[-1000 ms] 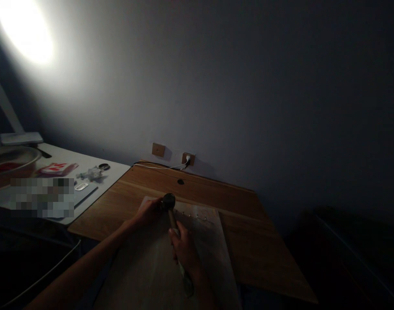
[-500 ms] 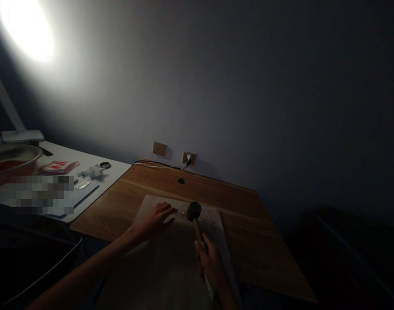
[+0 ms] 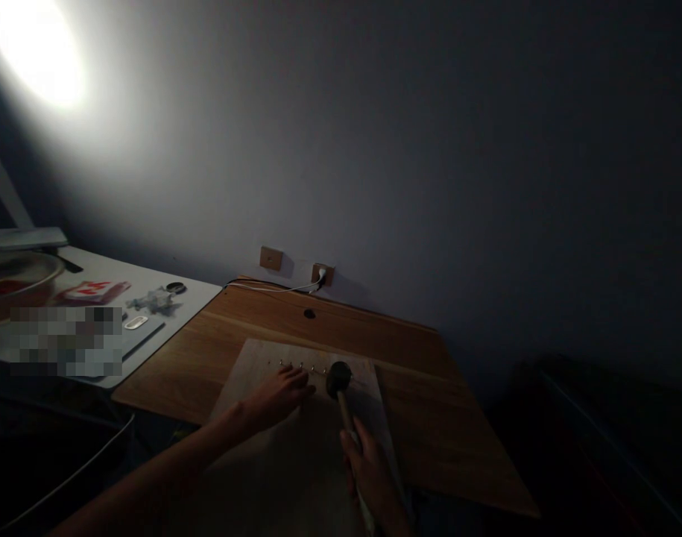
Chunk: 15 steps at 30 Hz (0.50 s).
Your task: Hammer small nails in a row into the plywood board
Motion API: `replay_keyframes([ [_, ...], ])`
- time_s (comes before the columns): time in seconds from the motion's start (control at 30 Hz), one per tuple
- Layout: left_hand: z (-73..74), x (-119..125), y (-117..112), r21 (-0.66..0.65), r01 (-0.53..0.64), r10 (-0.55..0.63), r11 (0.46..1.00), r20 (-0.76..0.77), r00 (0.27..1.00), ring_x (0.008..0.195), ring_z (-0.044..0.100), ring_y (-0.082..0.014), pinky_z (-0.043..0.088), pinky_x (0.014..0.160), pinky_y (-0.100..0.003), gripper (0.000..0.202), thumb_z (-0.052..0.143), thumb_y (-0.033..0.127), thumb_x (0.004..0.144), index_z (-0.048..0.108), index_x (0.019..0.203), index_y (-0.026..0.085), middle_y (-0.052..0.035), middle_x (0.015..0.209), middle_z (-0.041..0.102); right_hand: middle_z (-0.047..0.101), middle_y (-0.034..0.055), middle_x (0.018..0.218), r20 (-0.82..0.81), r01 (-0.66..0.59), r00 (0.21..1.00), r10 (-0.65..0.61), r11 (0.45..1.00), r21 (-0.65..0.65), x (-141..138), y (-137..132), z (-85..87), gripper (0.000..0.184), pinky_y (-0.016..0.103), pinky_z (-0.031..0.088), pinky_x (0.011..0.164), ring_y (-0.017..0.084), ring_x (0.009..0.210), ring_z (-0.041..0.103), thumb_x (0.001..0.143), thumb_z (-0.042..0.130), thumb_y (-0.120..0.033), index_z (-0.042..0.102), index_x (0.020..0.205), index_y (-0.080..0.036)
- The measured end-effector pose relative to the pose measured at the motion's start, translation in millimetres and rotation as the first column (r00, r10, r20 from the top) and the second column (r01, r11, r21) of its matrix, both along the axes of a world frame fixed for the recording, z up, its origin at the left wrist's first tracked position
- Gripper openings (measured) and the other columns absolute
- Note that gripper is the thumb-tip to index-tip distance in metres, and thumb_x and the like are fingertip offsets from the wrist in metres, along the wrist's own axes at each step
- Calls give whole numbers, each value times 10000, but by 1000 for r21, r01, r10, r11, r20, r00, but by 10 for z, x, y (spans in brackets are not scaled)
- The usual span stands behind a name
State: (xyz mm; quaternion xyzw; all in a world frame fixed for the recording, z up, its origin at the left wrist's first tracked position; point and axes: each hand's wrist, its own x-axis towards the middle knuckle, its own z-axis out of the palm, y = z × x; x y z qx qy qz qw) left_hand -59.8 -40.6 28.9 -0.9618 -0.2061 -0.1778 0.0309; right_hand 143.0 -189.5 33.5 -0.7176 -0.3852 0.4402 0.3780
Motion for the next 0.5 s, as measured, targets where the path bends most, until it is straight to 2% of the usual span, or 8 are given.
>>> replay_keyframes([
  [0.1, -5, -293, 230, -198, -160, 182, 967, 100, 978, 916, 625, -216, 435, 852, -341, 199, 566, 110, 890, 700, 1002, 202, -85, 964, 678, 527, -56, 612, 14, 4, 1000, -4, 1000, 9, 14, -40, 11, 869, 246, 364, 367, 124, 404, 482, 707, 570, -777, 514, 1339, -182],
  [0.2, -40, -571, 462, -426, -279, 396, 861, 217, 892, 876, 640, -192, 445, 804, -287, 243, 546, 60, 849, 726, 950, 188, -68, 933, 710, 521, -58, 617, 14, -38, 999, 38, 999, -9, 32, -79, 14, 804, 234, 350, 359, 113, 393, 468, 736, 567, -747, 533, 1318, -194],
  [0.27, -65, -681, 559, -522, -304, 489, 797, 261, 832, 868, 647, -185, 450, 784, -264, 266, 534, 38, 818, 737, 914, 182, -63, 933, 724, 513, -63, 637, -5, -54, 999, 54, 998, -17, 29, -92, 8, 789, 223, 337, 350, 97, 381, 449, 748, 565, -721, 522, 1330, -190],
  [0.37, -76, -730, 592, -572, -277, 505, 772, 287, 814, 867, 650, -185, 456, 775, -255, 283, 530, 42, 799, 749, 908, 185, -62, 943, 735, 521, -58, 680, -14, -49, 999, 49, 999, -9, -8, -82, -9, 788, 216, 319, 337, 83, 374, 435, 758, 559, -703, 496, 1363, -201],
  [0.5, -64, -712, 544, -566, -237, 460, 790, 290, 839, 824, 641, -177, 455, 754, -250, 291, 521, 36, 775, 743, 901, 174, -59, 901, 730, 523, -52, 699, 1, -63, 998, 63, 998, 1, -99, -26, 42, 809, 221, 317, 330, 78, 364, 430, 766, 548, -693, 475, 1388, -180],
])
